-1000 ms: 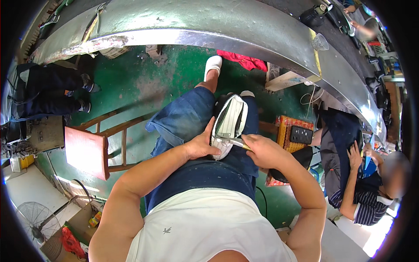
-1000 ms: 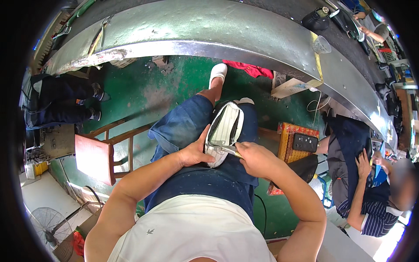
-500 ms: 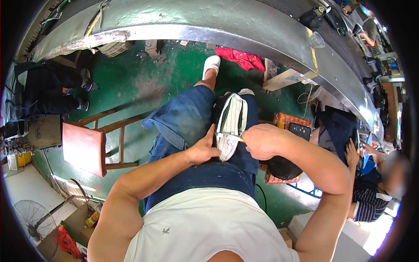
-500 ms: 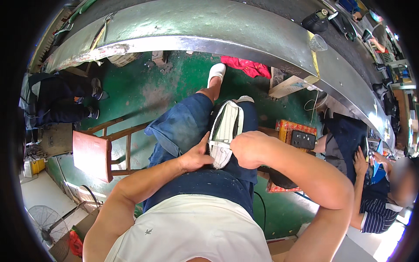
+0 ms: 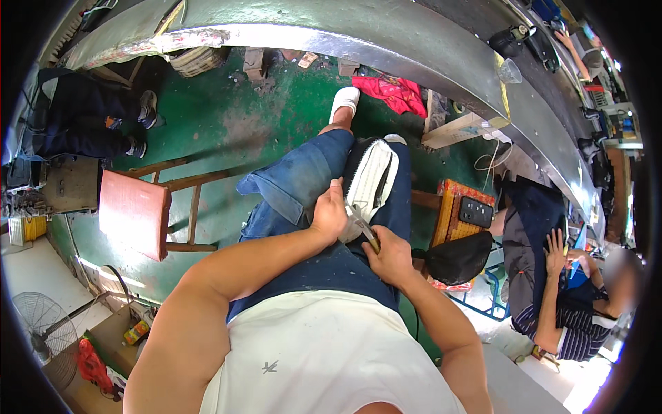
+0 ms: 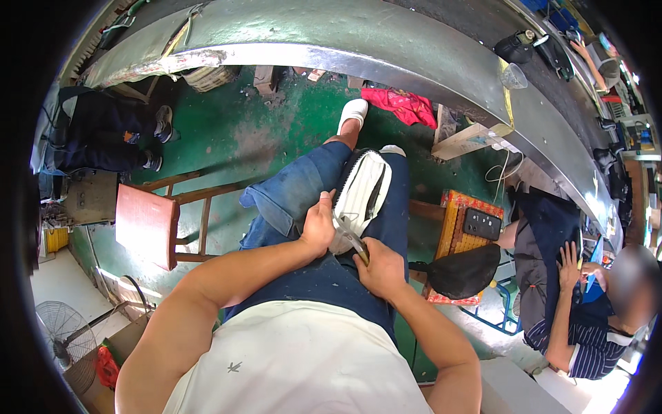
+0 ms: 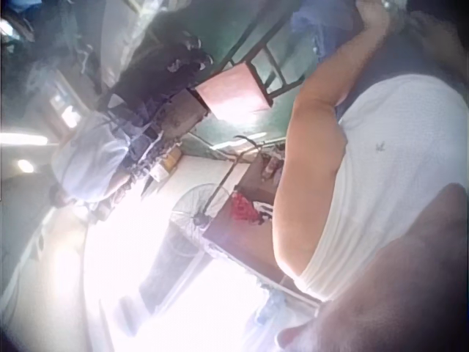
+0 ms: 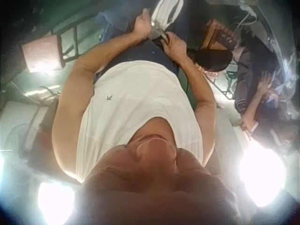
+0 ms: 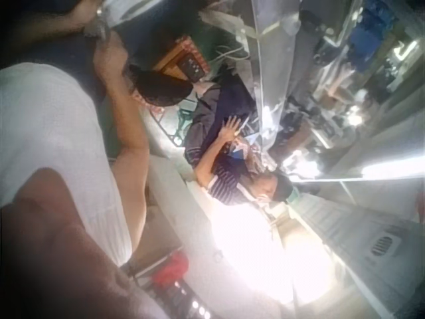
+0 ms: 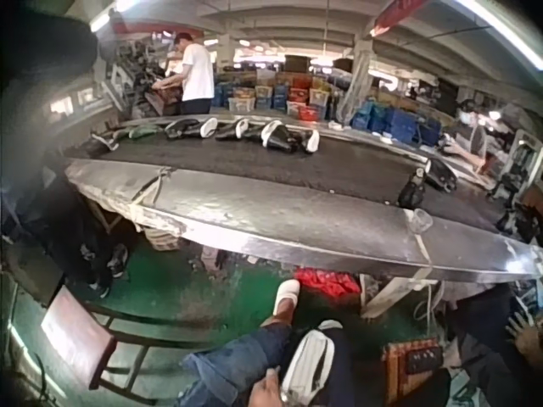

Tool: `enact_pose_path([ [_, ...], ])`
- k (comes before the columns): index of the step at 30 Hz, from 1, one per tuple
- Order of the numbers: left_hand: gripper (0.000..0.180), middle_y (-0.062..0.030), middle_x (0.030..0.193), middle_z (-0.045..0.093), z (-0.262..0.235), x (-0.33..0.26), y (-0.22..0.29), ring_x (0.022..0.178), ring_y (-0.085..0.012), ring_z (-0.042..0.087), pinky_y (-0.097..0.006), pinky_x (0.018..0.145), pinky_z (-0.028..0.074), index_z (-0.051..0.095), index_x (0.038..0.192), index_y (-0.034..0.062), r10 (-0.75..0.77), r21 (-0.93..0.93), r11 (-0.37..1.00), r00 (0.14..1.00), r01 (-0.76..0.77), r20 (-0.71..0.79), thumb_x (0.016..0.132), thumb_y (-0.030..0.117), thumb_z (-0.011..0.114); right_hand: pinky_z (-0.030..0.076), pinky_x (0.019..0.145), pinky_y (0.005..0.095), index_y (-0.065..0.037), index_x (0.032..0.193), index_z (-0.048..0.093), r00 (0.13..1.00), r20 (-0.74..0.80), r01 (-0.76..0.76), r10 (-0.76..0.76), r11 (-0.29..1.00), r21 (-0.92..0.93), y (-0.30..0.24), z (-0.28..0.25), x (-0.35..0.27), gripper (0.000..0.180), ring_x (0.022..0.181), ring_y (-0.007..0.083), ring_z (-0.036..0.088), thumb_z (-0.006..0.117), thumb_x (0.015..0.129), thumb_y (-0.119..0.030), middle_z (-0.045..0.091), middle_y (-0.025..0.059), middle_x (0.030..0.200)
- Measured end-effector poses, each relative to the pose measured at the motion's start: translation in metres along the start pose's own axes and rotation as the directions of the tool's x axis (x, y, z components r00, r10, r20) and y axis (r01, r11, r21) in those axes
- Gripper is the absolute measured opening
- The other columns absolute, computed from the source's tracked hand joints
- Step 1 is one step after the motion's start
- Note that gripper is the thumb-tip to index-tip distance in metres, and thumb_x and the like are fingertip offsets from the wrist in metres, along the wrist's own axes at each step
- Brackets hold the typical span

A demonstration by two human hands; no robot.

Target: Manually trimming excess material and finishing soles on leather boots using specialized hand tools at a factory conveyor belt.

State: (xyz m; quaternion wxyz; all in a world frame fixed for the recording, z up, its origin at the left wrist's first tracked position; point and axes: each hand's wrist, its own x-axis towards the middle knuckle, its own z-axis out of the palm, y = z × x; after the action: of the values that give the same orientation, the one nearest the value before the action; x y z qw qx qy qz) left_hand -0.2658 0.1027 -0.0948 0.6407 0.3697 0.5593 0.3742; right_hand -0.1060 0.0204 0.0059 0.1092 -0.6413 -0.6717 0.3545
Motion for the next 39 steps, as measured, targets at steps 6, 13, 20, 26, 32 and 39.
enact_pose_path([
  [6, 0.056, -0.0348, 0.125, 0.064, 0.008, -0.005, 0.013, 0.124, -0.0444, 0.060, -0.042, 0.106, 0.046, 0.059, 0.131, -0.0113, 0.224, 0.272, 0.942, 0.972, -0.197, -0.069, 0.112, 0.034, 0.032, 0.051, 0.091, 0.0509, 0.001, 0.121, 0.058, 0.958, 0.283, -0.060, 0.054, 0.998, 0.013, 0.004, -0.065, 0.001, 0.035, 0.104, 0.0449, 0.064, 0.066, 0.091, -0.015, 0.066, 0.0261, 0.111],
  [13, 0.052, -0.0354, 0.128, 0.062, 0.009, -0.010, 0.015, 0.123, -0.0471, 0.060, -0.043, 0.106, 0.046, 0.055, 0.136, -0.0114, 0.308, 0.354, 0.888, 0.951, -0.294, 0.019, 0.111, 0.030, 0.035, 0.052, 0.094, 0.0485, 0.012, 0.121, 0.056, 0.978, 0.209, 0.088, -0.005, 0.915, -0.393, -0.011, -0.083, 0.041, 0.038, 0.111, 0.0440, 0.064, 0.065, 0.090, -0.009, 0.066, 0.0309, 0.116],
  [20, 0.051, -0.0349, 0.133, 0.059, -0.001, -0.008, 0.020, 0.126, -0.0457, 0.058, -0.042, 0.108, 0.045, 0.050, 0.140, -0.0124, 0.329, 0.326, 0.886, 0.943, -0.329, 0.056, 0.110, 0.028, 0.038, 0.055, 0.080, 0.0532, 0.004, 0.098, 0.065, 0.925, 0.379, 0.134, 0.038, 0.900, -0.415, -0.021, -0.103, 0.075, 0.027, 0.087, 0.0450, 0.069, 0.065, 0.093, -0.023, 0.071, 0.0269, 0.088],
  [26, 0.049, -0.0349, 0.147, 0.046, -0.009, -0.002, 0.023, 0.135, -0.0476, 0.049, -0.042, 0.112, 0.042, 0.045, 0.149, -0.0025, 0.473, 0.436, 0.738, 0.856, -0.515, 0.211, 0.107, 0.022, 0.046, 0.052, 0.078, 0.0527, -0.001, 0.099, 0.064, 0.999, 0.029, -0.032, 0.034, 0.998, -0.062, 0.021, -0.028, 0.046, 0.029, 0.086, 0.0446, 0.068, 0.068, 0.092, -0.029, 0.070, 0.0237, 0.088],
  [32, 0.052, -0.0355, 0.150, 0.042, -0.011, 0.003, 0.025, 0.137, -0.0500, 0.045, -0.044, 0.113, 0.041, 0.039, 0.154, 0.0024, 0.504, 0.440, 0.667, 0.798, -0.602, 0.330, 0.105, 0.019, 0.049, 0.053, 0.074, 0.0459, -0.001, 0.103, 0.065, 0.981, 0.136, -0.149, 0.137, 0.985, 0.087, 0.030, -0.038, 0.040, 0.029, 0.080, 0.0371, 0.069, 0.068, 0.094, -0.029, 0.071, 0.0173, 0.087],
  [39, 0.054, -0.0415, 0.150, 0.035, -0.007, -0.003, 0.048, 0.119, -0.0552, 0.056, -0.050, 0.101, 0.051, 0.036, 0.157, 0.0178, 0.352, 0.564, 0.582, 0.807, -0.585, 0.474, 0.105, 0.023, 0.048, 0.036, 0.049, 0.0184, -0.002, 0.111, 0.064, 0.806, 0.587, -0.560, 0.081, 0.430, 0.708, 0.068, -0.045, 0.031, 0.026, 0.072, 0.0100, 0.061, 0.068, 0.096, -0.023, 0.065, 0.0048, 0.083],
])
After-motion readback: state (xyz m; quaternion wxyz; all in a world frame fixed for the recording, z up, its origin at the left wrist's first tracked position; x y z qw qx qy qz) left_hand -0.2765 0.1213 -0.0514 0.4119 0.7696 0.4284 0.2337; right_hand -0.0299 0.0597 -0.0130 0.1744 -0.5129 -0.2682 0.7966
